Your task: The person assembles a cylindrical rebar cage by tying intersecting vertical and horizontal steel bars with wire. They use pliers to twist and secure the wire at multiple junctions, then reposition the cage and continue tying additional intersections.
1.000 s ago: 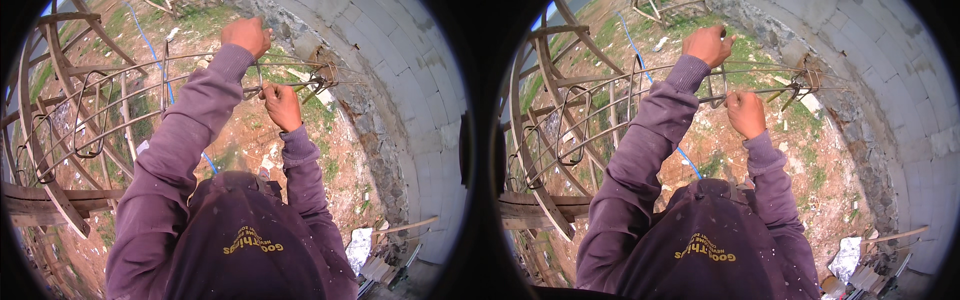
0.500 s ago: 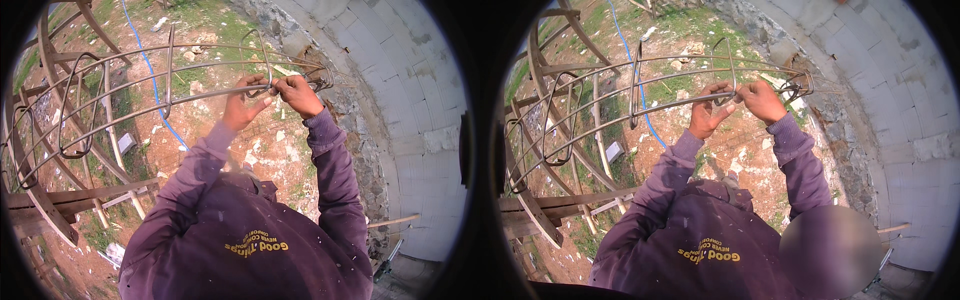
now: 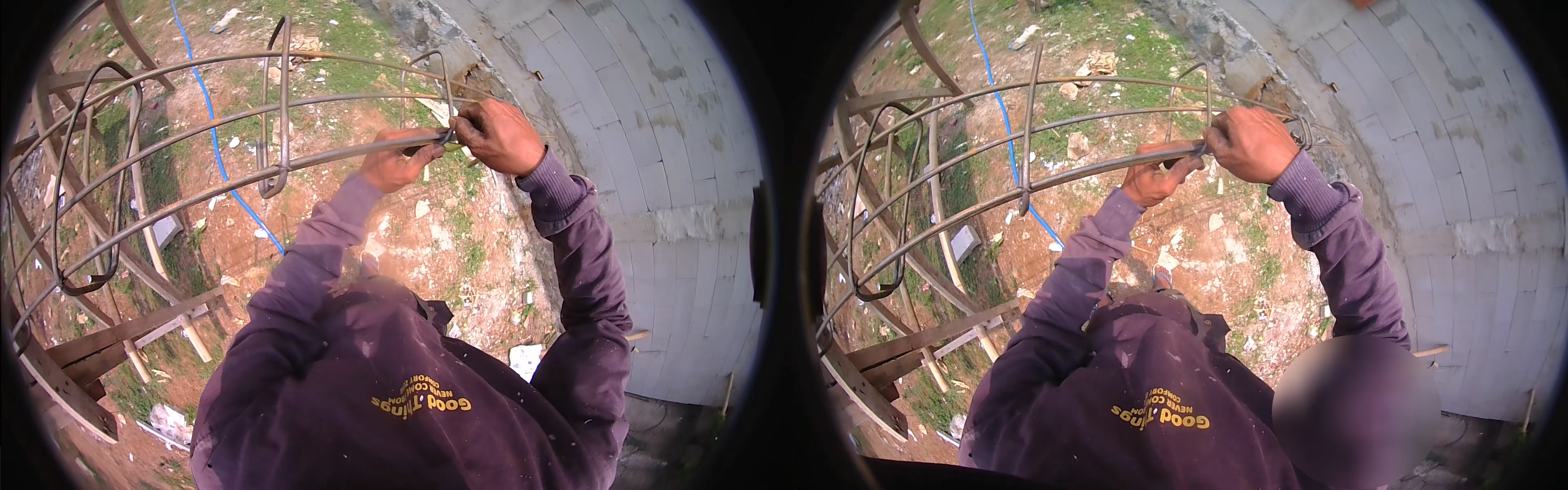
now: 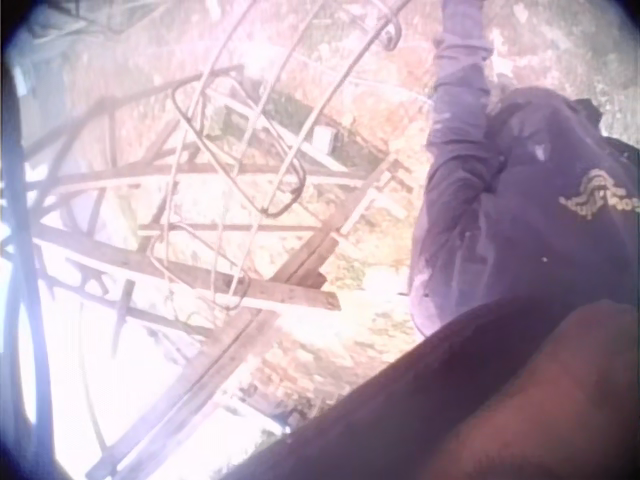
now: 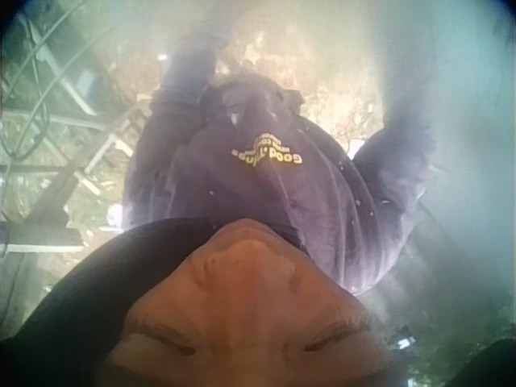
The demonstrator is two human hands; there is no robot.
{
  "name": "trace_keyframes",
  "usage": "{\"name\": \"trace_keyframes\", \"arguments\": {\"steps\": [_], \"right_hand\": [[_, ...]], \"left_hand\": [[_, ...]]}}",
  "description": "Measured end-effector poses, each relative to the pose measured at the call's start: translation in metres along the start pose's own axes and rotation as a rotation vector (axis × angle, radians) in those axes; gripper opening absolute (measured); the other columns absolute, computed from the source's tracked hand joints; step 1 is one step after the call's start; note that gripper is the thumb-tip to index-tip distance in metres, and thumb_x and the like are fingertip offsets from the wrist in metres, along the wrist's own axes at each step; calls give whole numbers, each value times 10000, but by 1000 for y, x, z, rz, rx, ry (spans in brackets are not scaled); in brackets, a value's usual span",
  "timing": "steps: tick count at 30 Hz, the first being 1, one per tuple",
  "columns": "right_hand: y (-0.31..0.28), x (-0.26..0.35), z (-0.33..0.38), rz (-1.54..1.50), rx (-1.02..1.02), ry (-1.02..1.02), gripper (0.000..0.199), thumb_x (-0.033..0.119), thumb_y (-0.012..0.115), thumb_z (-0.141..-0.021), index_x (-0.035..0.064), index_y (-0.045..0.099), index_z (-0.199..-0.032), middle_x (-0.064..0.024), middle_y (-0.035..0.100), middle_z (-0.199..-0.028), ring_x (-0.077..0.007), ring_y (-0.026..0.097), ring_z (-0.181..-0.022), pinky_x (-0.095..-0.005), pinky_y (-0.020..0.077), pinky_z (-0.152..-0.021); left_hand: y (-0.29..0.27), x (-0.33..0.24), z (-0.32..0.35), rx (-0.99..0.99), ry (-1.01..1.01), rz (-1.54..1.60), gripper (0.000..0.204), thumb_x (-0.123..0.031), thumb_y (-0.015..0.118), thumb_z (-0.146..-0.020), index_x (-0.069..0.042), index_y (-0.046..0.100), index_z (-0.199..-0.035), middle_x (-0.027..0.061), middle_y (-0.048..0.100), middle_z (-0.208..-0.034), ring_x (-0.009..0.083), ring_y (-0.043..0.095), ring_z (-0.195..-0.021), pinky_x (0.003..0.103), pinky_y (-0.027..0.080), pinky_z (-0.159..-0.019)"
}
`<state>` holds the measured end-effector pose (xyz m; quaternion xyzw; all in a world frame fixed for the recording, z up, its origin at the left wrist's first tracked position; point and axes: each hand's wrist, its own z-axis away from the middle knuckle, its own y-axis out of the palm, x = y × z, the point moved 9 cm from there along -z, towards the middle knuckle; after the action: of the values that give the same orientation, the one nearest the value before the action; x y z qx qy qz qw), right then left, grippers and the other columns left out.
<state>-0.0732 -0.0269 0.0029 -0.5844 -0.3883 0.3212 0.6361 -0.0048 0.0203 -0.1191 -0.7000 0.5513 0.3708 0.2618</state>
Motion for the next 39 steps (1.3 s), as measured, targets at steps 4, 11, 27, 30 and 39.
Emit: {"name": "trace_keyframes", "arguments": {"steps": [4, 11, 27, 30, 39], "right_hand": [[24, -32, 13, -365, -20, 283, 398, 315, 545, -935, -37, 683, -810, -154, 548, -575, -226, 510, -530, -377, 419, -550], [82, -49, 43, -1363, 28, 557, 300, 222, 524, -996, 4, 638, -825, 65, 409, -563, -41, 294, -449, -236, 219, -423], [12, 17, 51, 164, -498, -74, 228, 233, 702, -865, 142, 675, -1072, -59, 561, -710, -226, 589, -588, -372, 441, -502], [20, 23, 44, 332, -372, -115, 330, 209, 714, -844, 140, 665, -1164, -56, 567, -820, -228, 617, -708, -359, 491, -560], [26, 22, 24, 466, -234, -219, 211, 202, 645, -826, 61, 595, -975, -84, 544, -890, -251, 612, -860, -379, 530, -692]], "left_hand": [[5, 13, -6, 111, -278, 258, 352, -188, 716, -904, -15, 652, -1204, 85, 705, -829, 148, 685, -760, 304, 543, -671], [23, 8, -17, 503, -325, 685, 467, -229, 728, -902, -16, 569, -1286, 118, 703, -1059, 192, 687, -946, 354, 561, -847], [4, 42, -17, 226, -379, 456, 394, -98, 793, -826, 59, 659, -1161, 129, 718, -961, 188, 695, -872, 315, 585, -799], [2, 39, -19, 228, -352, 446, 380, -70, 776, -835, 77, 649, -1162, 144, 712, -984, 204, 696, -890, 324, 593, -818], [4, 45, -21, 259, -406, 475, 427, -74, 811, -797, 66, 645, -1164, 151, 724, -978, 205, 710, -907, 329, 597, -791]]}}
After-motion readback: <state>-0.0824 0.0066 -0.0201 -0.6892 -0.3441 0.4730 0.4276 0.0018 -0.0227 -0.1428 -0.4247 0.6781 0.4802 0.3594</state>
